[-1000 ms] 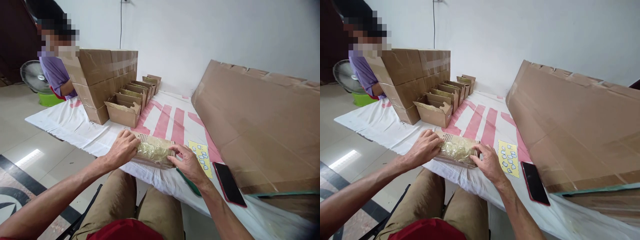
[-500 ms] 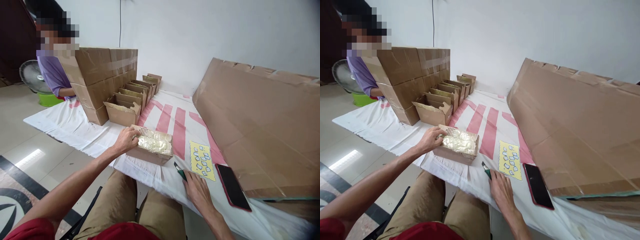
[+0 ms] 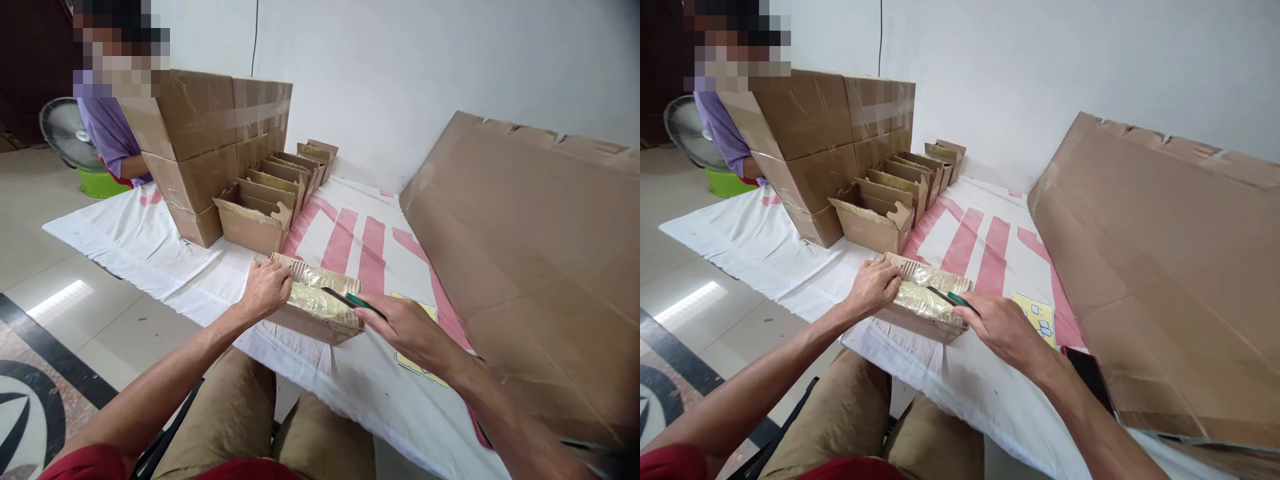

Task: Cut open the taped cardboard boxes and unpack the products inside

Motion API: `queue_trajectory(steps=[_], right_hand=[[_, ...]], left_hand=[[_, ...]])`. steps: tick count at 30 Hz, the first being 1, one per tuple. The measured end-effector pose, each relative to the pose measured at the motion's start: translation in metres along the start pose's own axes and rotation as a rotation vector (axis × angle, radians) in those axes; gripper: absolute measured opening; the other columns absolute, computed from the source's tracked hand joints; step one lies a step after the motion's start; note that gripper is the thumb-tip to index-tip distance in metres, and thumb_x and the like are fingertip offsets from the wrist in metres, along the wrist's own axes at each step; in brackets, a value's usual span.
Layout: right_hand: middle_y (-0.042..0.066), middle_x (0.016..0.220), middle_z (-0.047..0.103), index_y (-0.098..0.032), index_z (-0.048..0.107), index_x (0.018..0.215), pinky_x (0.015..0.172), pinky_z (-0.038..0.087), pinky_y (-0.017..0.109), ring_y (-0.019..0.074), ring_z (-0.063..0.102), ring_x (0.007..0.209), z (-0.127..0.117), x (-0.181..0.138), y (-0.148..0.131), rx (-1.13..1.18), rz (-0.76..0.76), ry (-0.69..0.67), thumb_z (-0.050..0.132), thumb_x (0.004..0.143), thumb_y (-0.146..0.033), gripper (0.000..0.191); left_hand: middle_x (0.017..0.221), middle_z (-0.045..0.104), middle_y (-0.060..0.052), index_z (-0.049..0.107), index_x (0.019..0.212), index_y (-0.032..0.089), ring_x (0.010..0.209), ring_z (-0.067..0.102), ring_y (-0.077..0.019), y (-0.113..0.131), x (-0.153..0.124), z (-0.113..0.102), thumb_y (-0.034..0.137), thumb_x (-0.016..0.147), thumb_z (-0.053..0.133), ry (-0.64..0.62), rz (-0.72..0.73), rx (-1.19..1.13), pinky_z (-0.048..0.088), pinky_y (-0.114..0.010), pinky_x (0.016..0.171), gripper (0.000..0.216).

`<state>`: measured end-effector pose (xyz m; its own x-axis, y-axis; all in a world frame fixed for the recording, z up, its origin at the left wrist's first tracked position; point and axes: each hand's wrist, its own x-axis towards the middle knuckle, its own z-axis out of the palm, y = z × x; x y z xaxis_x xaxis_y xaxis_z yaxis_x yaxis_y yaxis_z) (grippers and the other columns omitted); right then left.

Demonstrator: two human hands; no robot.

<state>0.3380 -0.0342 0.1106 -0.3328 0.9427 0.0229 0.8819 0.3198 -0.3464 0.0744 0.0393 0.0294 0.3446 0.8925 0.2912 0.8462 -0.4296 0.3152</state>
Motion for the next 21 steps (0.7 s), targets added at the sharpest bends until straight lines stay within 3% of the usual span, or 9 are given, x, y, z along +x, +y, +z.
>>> queue_trajectory(steps=[3,7,13,21], right_hand=[[0.003,0.087,0.078,-0.027,0.075,0.098,0.063,0.040,0.030,0.0214,0.066,0.074,0.004,0.049,-0.009,-0.136,-0.077,-0.147,0.045,0.099,-0.037,0.032],[0.003,0.067,0.068,-0.022,0.074,0.086,0.055,0.030,0.029,0.0179,0.057,0.058,0.000,0.085,-0.018,-0.258,-0.105,-0.325,0.047,0.099,-0.034,0.032],[0.004,0.056,0.057,-0.020,0.067,0.069,0.055,0.025,0.031,0.0160,0.048,0.051,-0.015,0.093,-0.028,-0.400,-0.032,-0.368,0.048,0.098,-0.032,0.037],[0.000,0.057,0.055,-0.020,0.069,0.084,0.056,0.027,0.029,0.0138,0.045,0.053,-0.006,0.093,-0.022,-0.205,-0.151,-0.388,0.044,0.098,-0.028,0.029]], left_hand=[[0.093,0.076,-0.009,0.070,0.084,0.021,0.097,0.064,-0.0287,0.000,0.001,0.001,0.019,0.093,0.050,-0.004,-0.006,-0.034,0.037,-0.044,0.083,0.022],[0.089,0.074,-0.009,0.067,0.081,0.021,0.096,0.063,-0.0287,0.001,0.002,0.002,0.020,0.093,0.051,0.000,-0.036,-0.049,0.039,-0.043,0.082,0.020],[0.091,0.073,-0.010,0.067,0.085,0.021,0.097,0.063,-0.0299,0.001,0.002,0.005,0.019,0.092,0.052,0.013,-0.054,-0.053,0.041,-0.044,0.084,0.017],[0.090,0.073,-0.008,0.067,0.086,0.021,0.094,0.064,-0.0279,-0.002,-0.001,0.012,0.016,0.089,0.051,0.093,-0.013,-0.097,0.043,-0.043,0.085,0.017]])
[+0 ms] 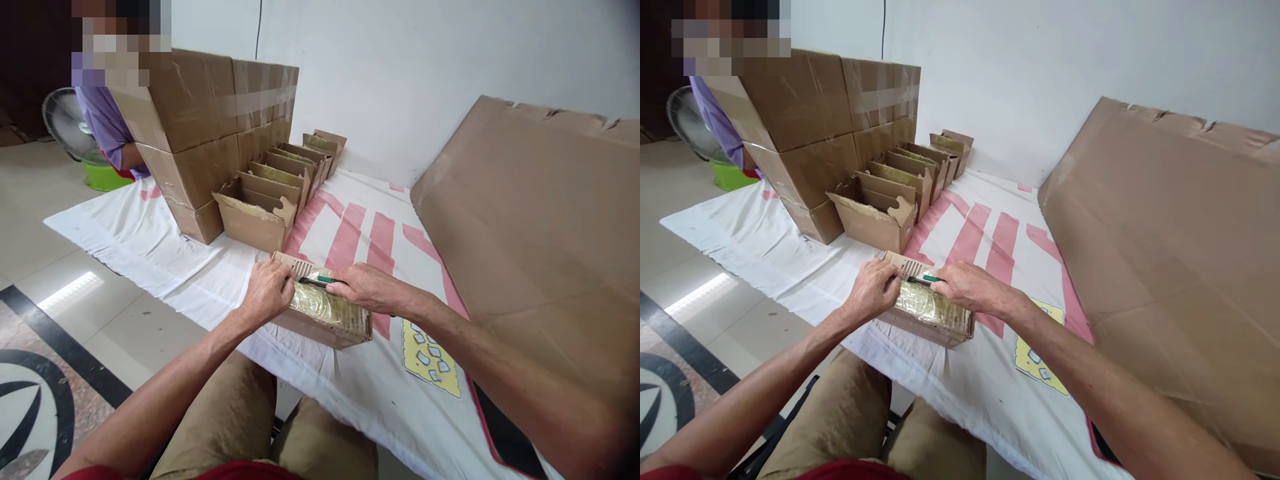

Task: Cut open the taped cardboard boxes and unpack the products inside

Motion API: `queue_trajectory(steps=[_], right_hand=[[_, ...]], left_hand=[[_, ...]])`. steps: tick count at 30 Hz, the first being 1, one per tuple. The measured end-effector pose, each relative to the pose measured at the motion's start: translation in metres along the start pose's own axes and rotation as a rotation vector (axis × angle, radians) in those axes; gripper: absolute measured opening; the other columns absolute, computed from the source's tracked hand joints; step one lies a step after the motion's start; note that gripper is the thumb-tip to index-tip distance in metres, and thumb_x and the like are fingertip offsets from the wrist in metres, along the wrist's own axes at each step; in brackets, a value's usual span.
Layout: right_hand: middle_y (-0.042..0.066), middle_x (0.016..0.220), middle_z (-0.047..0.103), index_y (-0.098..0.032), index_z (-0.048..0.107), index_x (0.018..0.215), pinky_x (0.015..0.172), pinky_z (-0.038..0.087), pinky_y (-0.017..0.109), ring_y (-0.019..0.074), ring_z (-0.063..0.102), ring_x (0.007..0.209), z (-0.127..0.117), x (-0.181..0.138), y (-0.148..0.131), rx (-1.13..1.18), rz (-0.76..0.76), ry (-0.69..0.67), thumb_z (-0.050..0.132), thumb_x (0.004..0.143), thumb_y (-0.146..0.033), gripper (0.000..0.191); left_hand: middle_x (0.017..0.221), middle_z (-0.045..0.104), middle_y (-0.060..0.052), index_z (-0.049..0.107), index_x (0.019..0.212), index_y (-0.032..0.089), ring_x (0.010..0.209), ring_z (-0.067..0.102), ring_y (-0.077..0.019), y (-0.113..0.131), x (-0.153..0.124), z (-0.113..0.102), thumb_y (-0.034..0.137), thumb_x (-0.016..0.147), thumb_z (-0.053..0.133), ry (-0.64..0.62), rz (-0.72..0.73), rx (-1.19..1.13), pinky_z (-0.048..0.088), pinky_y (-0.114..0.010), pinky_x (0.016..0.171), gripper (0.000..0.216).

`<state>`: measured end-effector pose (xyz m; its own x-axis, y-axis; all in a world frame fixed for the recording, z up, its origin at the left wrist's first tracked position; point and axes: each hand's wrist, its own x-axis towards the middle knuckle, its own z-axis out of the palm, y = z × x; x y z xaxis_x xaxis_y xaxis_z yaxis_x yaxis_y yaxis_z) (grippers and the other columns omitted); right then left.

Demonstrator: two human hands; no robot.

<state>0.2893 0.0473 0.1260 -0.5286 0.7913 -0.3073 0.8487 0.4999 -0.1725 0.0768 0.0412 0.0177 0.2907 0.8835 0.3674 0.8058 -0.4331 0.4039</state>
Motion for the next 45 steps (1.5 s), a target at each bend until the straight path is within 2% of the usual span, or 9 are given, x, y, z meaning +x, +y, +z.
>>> queue_trajectory(steps=[7,11,15,24,31,37,40,43,45], right_hand=[[-0.001,0.054,0.051,-0.021,0.053,0.062,0.051,0.024,0.031,0.0113,0.035,0.047,-0.023,0.011,-0.013,-0.138,-0.016,-0.114,0.055,0.091,-0.020,0.029],[0.001,0.057,0.056,-0.020,0.063,0.070,0.053,0.027,0.031,0.0142,0.042,0.050,-0.030,0.013,-0.021,-0.246,0.003,-0.172,0.056,0.092,-0.022,0.023],[0.005,0.060,0.062,-0.019,0.068,0.075,0.054,0.029,0.032,0.0183,0.053,0.056,-0.025,0.009,-0.022,-0.298,0.016,-0.111,0.060,0.092,-0.025,0.020],[0.010,0.070,0.070,-0.019,0.073,0.079,0.059,0.030,0.034,0.0227,0.062,0.064,-0.014,0.014,-0.023,-0.215,-0.005,-0.093,0.057,0.096,-0.025,0.023],[0.007,0.068,0.069,-0.022,0.071,0.075,0.059,0.029,0.033,0.0214,0.060,0.063,0.001,-0.018,0.014,-0.270,0.068,-0.144,0.058,0.086,-0.018,0.017],[0.002,0.064,0.063,-0.023,0.062,0.069,0.058,0.030,0.031,0.0177,0.053,0.058,-0.010,-0.066,0.051,-0.031,0.090,0.024,0.051,0.094,-0.038,0.031],[-0.001,0.062,0.061,-0.025,0.060,0.077,0.058,0.034,0.031,0.0176,0.052,0.055,0.019,-0.100,0.065,0.168,0.272,0.269,0.039,0.101,-0.051,0.041],[0.002,0.071,0.068,-0.025,0.063,0.090,0.062,0.043,0.032,0.0212,0.062,0.062,0.082,-0.129,0.071,0.255,0.509,0.511,0.029,0.103,-0.051,0.044],[0.008,0.094,0.076,-0.024,0.067,0.106,0.071,0.049,0.034,0.0264,0.071,0.083,0.134,-0.139,0.066,0.203,0.577,0.530,0.035,0.100,-0.045,0.038]], left_hand=[[0.089,0.073,-0.009,0.067,0.084,0.019,0.093,0.064,-0.0285,0.000,0.002,-0.001,0.017,0.089,0.052,-0.049,-0.008,0.028,0.043,-0.043,0.082,0.017],[0.091,0.074,-0.009,0.068,0.085,0.019,0.094,0.064,-0.0282,0.001,0.003,-0.004,0.016,0.089,0.052,-0.082,-0.031,0.059,0.043,-0.043,0.083,0.017],[0.090,0.074,-0.009,0.068,0.085,0.019,0.094,0.064,-0.0281,0.001,0.004,-0.004,0.017,0.090,0.052,-0.087,-0.036,0.074,0.043,-0.042,0.083,0.017],[0.086,0.072,-0.010,0.067,0.082,0.019,0.092,0.064,-0.0287,-0.002,0.004,-0.001,0.015,0.087,0.051,-0.068,-0.002,0.084,0.044,-0.041,0.079,0.018],[0.086,0.072,-0.010,0.066,0.082,0.019,0.088,0.064,-0.0276,-0.006,0.005,-0.002,0.015,0.086,0.051,-0.041,0.000,0.042,0.045,-0.042,0.080,0.015],[0.081,0.069,-0.008,0.066,0.081,0.020,0.082,0.061,-0.0262,-0.010,0.001,-0.001,0.024,0.092,0.046,0.058,0.069,-0.088,0.045,-0.043,0.081,0.023],[0.083,0.067,-0.006,0.068,0.090,0.021,0.085,0.060,-0.0243,-0.010,-0.004,-0.009,0.027,0.093,0.044,0.131,0.116,-0.185,0.046,-0.045,0.092,0.024],[0.088,0.066,-0.002,0.066,0.102,0.022,0.089,0.060,-0.0227,-0.007,-0.008,-0.021,0.019,0.081,0.050,0.182,0.194,-0.186,0.036,-0.053,0.112,0.027],[0.093,0.066,-0.001,0.061,0.116,0.021,0.091,0.061,-0.0223,-0.006,-0.010,-0.031,0.014,0.073,0.052,0.181,0.243,-0.144,0.029,-0.056,0.120,0.045]])
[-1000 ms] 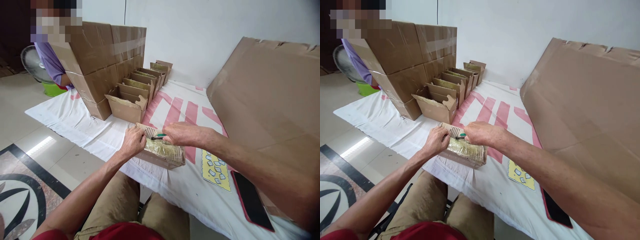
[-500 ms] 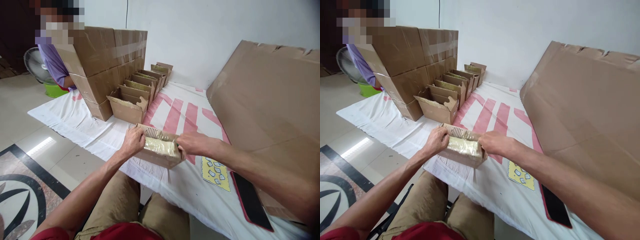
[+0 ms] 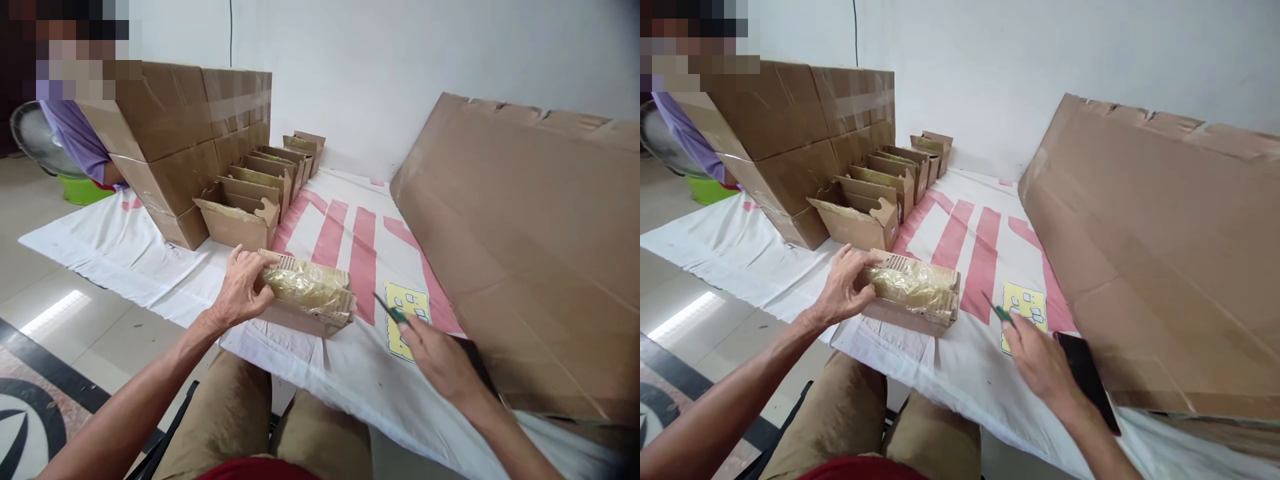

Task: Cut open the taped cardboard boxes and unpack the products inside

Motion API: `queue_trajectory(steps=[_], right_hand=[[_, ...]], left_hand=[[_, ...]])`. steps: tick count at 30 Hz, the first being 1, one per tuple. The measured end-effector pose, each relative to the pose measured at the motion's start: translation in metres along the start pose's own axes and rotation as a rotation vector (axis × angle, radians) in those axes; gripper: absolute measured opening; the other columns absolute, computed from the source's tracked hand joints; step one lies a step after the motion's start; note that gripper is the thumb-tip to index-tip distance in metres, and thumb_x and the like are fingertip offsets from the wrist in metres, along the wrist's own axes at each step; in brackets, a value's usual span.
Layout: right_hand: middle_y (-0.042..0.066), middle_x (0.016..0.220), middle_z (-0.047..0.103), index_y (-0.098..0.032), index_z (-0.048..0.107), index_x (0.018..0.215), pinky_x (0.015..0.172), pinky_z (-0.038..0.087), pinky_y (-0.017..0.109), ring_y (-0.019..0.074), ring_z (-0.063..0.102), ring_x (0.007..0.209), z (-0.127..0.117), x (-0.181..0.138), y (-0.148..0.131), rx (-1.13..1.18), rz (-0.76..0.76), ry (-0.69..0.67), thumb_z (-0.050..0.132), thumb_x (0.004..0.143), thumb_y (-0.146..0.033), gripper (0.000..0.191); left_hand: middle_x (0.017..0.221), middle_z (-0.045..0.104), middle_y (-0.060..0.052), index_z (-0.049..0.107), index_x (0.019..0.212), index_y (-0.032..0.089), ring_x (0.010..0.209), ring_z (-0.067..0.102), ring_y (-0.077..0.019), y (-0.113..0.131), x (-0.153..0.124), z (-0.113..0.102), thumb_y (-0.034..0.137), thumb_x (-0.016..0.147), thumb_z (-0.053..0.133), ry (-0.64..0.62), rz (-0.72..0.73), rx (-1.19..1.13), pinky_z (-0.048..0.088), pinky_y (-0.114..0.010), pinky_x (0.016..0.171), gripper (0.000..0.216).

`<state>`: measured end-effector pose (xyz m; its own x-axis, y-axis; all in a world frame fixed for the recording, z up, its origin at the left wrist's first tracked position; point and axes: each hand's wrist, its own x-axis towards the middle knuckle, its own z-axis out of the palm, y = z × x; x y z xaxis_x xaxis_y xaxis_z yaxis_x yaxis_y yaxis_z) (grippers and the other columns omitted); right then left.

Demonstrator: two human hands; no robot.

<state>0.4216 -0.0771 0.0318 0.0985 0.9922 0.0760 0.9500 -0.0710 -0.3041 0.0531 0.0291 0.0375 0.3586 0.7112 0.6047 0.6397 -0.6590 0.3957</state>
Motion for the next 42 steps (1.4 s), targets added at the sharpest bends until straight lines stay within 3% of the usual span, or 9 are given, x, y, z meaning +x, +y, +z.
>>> queue_trajectory(steps=[3,6,10,14,21,27,34,38,42], right_hand=[[0.013,0.105,0.076,-0.020,0.070,0.116,0.081,0.052,0.038,0.0304,0.072,0.098,0.059,-0.035,0.010,-0.153,-0.029,-0.002,0.044,0.096,-0.036,0.037],[0.014,0.098,0.075,-0.017,0.072,0.115,0.080,0.053,0.041,0.0318,0.071,0.093,0.088,-0.042,0.010,-0.209,-0.110,-0.021,0.050,0.095,-0.038,0.036],[0.012,0.107,0.076,-0.022,0.074,0.106,0.087,0.053,0.043,0.0300,0.070,0.100,0.054,-0.018,0.001,-0.023,-0.212,0.111,0.047,0.099,-0.047,0.037],[0.011,0.115,0.074,-0.023,0.072,0.112,0.097,0.049,0.043,0.0284,0.067,0.110,-0.005,0.024,-0.052,0.088,-0.380,0.223,0.048,0.100,-0.042,0.032],[0.015,0.129,0.069,-0.016,0.067,0.124,0.093,0.044,0.039,0.0309,0.063,0.114,-0.006,0.082,-0.147,-0.250,-0.465,-0.128,0.066,0.087,-0.025,0.039],[0.003,0.080,0.071,-0.022,0.070,0.093,0.069,0.041,0.031,0.0190,0.062,0.073,-0.024,0.103,-0.131,0.057,-0.381,-0.157,0.043,0.100,-0.036,0.031],[0.009,0.103,0.076,-0.015,0.069,0.109,0.072,0.048,0.029,0.0205,0.067,0.088,-0.004,0.156,-0.123,0.316,-0.166,-0.165,0.058,0.090,-0.040,0.033],[0.007,0.090,0.078,-0.015,0.073,0.092,0.066,0.049,0.028,0.0194,0.068,0.076,0.010,0.168,-0.120,0.279,-0.178,-0.265,0.047,0.098,-0.047,0.041],[0.006,0.090,0.078,-0.018,0.073,0.080,0.065,0.046,0.027,0.0193,0.068,0.077,0.020,0.167,-0.116,0.167,-0.213,-0.288,0.053,0.096,-0.040,0.034]], left_hand=[[0.097,0.066,-0.002,0.056,0.128,0.021,0.094,0.062,-0.0220,0.004,-0.003,-0.012,0.008,0.077,0.053,-0.006,0.117,0.100,0.033,-0.054,0.120,0.053],[0.097,0.066,-0.003,0.060,0.111,0.023,0.096,0.062,-0.0216,0.009,-0.017,-0.019,0.005,0.085,0.054,0.072,0.257,0.218,0.037,-0.052,0.118,0.032],[0.100,0.067,-0.005,0.060,0.102,0.023,0.102,0.063,-0.0217,0.011,-0.050,-0.016,0.003,0.089,0.055,0.178,0.284,0.293,0.043,-0.050,0.113,0.025],[0.107,0.070,-0.006,0.059,0.102,0.024,0.105,0.065,-0.0221,0.011,-0.074,-0.007,0.004,0.091,0.054,0.163,0.245,0.245,0.047,-0.048,0.108,0.024],[0.101,0.075,-0.005,0.061,0.103,0.024,0.098,0.069,-0.0208,0.017,-0.073,-0.005,0.005,0.093,0.052,0.181,0.192,0.134,0.050,-0.045,0.101,0.023],[0.106,0.076,-0.005,0.063,0.108,0.024,0.101,0.070,-0.0203,0.019,-0.089,-0.020,0.005,0.091,0.053,0.087,0.191,0.036,0.048,-0.044,0.105,0.027],[0.108,0.076,-0.008,0.065,0.106,0.022,0.103,0.068,-0.0250,0.021,-0.082,-0.026,0.025,0.093,0.063,-0.029,0.162,-0.015,0.048,-0.048,0.100,0.013],[0.085,0.072,-0.005,0.065,0.090,0.022,0.082,0.064,-0.0209,0.019,-0.065,-0.021,0.025,0.100,0.054,-0.010,0.112,0.009,0.051,-0.039,0.077,0.014],[0.108,0.073,-0.010,0.068,0.100,0.022,0.098,0.065,-0.0241,0.015,-0.055,-0.016,0.021,0.098,0.055,0.017,0.078,0.084,0.052,-0.041,0.083,0.013]])
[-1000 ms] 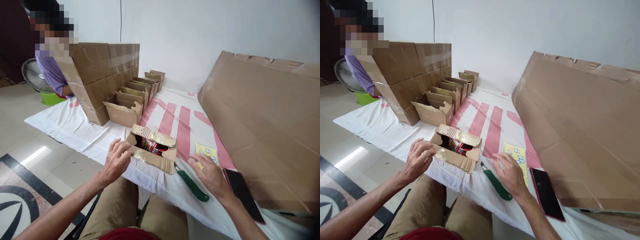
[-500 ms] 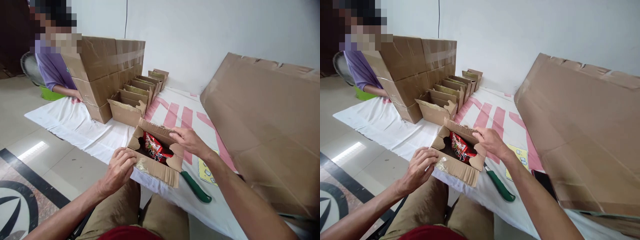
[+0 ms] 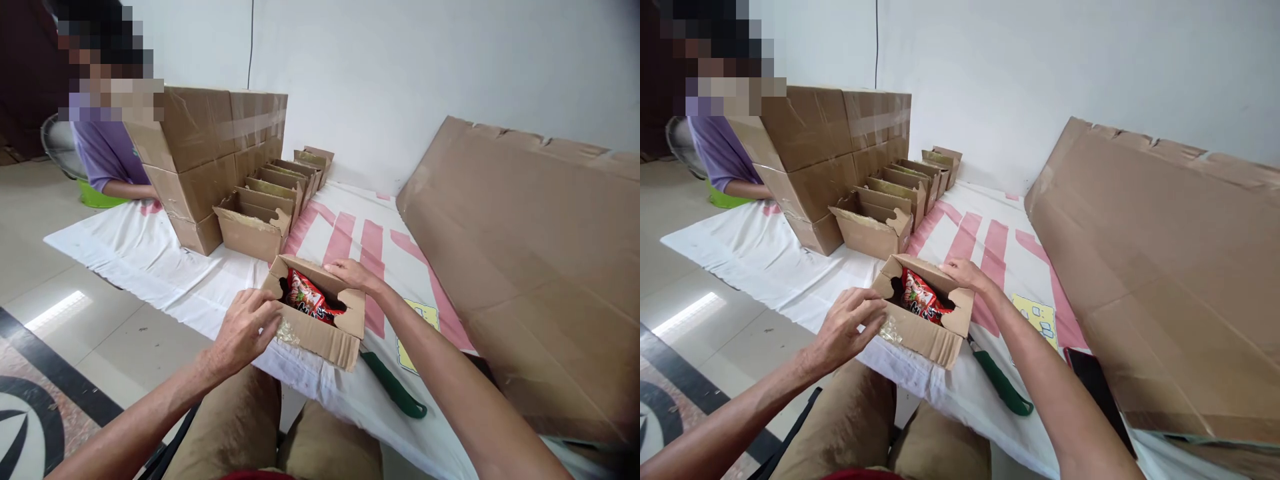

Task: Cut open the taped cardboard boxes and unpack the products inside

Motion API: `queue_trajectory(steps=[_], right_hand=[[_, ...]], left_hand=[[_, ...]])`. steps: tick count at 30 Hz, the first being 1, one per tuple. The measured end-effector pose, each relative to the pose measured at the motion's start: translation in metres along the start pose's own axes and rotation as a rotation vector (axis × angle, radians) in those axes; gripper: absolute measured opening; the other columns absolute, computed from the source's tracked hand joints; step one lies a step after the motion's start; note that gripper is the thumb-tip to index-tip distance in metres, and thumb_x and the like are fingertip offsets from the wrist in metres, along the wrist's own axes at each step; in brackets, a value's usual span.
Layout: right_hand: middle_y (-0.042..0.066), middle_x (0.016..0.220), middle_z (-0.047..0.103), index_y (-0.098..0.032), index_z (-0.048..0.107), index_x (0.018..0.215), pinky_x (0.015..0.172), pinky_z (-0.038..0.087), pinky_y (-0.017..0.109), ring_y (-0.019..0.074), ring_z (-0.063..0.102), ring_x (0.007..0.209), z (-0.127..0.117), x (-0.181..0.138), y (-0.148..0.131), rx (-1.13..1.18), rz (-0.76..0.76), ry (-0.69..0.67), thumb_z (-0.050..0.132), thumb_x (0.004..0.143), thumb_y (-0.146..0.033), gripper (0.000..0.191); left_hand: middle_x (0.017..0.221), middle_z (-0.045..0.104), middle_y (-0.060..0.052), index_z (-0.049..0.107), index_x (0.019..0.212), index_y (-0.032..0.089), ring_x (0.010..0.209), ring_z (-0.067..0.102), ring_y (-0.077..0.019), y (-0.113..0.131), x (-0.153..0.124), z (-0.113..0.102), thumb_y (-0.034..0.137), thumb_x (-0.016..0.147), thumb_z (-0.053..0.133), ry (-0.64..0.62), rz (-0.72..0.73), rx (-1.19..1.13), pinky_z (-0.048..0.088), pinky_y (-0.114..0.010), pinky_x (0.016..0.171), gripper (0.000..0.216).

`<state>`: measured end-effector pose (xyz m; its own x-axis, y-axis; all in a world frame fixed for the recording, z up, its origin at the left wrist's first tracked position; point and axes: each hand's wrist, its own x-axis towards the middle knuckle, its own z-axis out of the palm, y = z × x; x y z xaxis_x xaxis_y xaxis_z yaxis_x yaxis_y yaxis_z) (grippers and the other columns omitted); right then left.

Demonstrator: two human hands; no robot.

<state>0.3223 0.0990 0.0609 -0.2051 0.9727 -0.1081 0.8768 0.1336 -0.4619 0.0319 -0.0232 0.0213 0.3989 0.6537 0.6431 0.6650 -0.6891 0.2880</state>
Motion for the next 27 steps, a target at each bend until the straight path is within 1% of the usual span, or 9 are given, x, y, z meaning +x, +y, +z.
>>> queue_trajectory(steps=[2,4,6,9,12,15,20,24,27], right_hand=[[0.007,0.094,0.079,-0.019,0.075,0.084,0.069,0.045,0.028,0.0207,0.069,0.083,0.002,-0.001,-0.001,-0.077,-0.007,0.049,0.055,0.093,-0.036,0.028],[0.009,0.098,0.079,-0.019,0.076,0.089,0.077,0.045,0.031,0.0236,0.068,0.091,0.001,-0.004,-0.005,-0.161,-0.010,0.126,0.057,0.091,-0.032,0.023],[0.011,0.102,0.078,-0.018,0.077,0.091,0.087,0.043,0.035,0.0270,0.067,0.101,-0.003,-0.009,-0.011,-0.236,-0.027,0.190,0.059,0.089,-0.027,0.020],[0.013,0.108,0.077,-0.017,0.077,0.095,0.098,0.039,0.039,0.0286,0.065,0.109,-0.008,-0.029,-0.022,-0.302,-0.081,0.251,0.057,0.092,-0.025,0.023],[0.009,0.104,0.078,-0.020,0.077,0.097,0.093,0.043,0.038,0.0248,0.068,0.100,-0.005,-0.068,-0.027,-0.263,-0.164,0.331,0.050,0.098,-0.026,0.028],[0.007,0.099,0.078,-0.023,0.076,0.097,0.084,0.048,0.037,0.0237,0.070,0.091,0.007,-0.115,-0.021,-0.145,-0.234,0.399,0.048,0.100,-0.029,0.029],[0.008,0.103,0.077,-0.026,0.072,0.098,0.084,0.055,0.042,0.0271,0.073,0.096,0.038,-0.175,0.008,-0.037,-0.184,0.537,0.049,0.098,-0.028,0.024],[0.008,0.102,0.077,-0.027,0.071,0.096,0.085,0.057,0.041,0.0269,0.074,0.096,0.046,-0.191,0.017,0.057,-0.158,0.630,0.049,0.098,-0.029,0.022],[0.008,0.101,0.078,-0.025,0.073,0.098,0.083,0.056,0.038,0.0249,0.073,0.094,0.029,-0.178,-0.004,0.049,-0.190,0.599,0.048,0.100,-0.029,0.025]], left_hand=[[0.121,0.070,-0.012,0.069,0.101,0.022,0.113,0.062,-0.0287,-0.003,0.001,0.002,0.021,0.096,0.056,-0.031,-0.011,0.036,0.051,-0.046,0.093,0.014],[0.124,0.070,-0.012,0.069,0.107,0.022,0.123,0.058,-0.0317,-0.006,0.000,0.004,0.021,0.095,0.056,-0.070,-0.018,0.034,0.049,-0.050,0.100,0.018],[0.121,0.071,-0.012,0.067,0.116,0.021,0.125,0.057,-0.0324,-0.009,-0.002,0.008,0.022,0.095,0.056,-0.088,-0.027,0.007,0.048,-0.052,0.103,0.024],[0.123,0.070,-0.012,0.067,0.118,0.021,0.126,0.057,-0.0323,-0.010,-0.007,0.013,0.023,0.095,0.056,-0.060,-0.064,-0.028,0.048,-0.052,0.105,0.025],[0.134,0.064,-0.015,0.066,0.121,0.021,0.126,0.057,-0.0325,-0.010,-0.013,0.014,0.026,0.096,0.056,0.003,-0.157,-0.067,0.049,-0.054,0.105,0.027],[0.144,0.056,-0.016,0.063,0.129,0.023,0.131,0.056,-0.0319,-0.010,-0.019,0.013,0.036,0.099,0.056,0.045,-0.280,-0.171,0.051,-0.053,0.106,0.034],[0.146,0.055,-0.014,0.062,0.132,0.025,0.139,0.053,-0.0301,-0.015,-0.032,0.008,0.044,0.102,0.049,0.115,-0.429,-0.386,0.048,-0.052,0.114,0.038],[0.147,0.055,-0.014,0.063,0.131,0.026,0.139,0.053,-0.0309,-0.018,-0.035,0.002,0.043,0.100,0.053,0.136,-0.418,-0.441,0.047,-0.053,0.114,0.037],[0.149,0.054,-0.014,0.061,0.133,0.025,0.141,0.051,-0.0310,-0.018,-0.026,-0.001,0.037,0.096,0.059,0.154,-0.360,-0.451,0.045,-0.053,0.115,0.039]])
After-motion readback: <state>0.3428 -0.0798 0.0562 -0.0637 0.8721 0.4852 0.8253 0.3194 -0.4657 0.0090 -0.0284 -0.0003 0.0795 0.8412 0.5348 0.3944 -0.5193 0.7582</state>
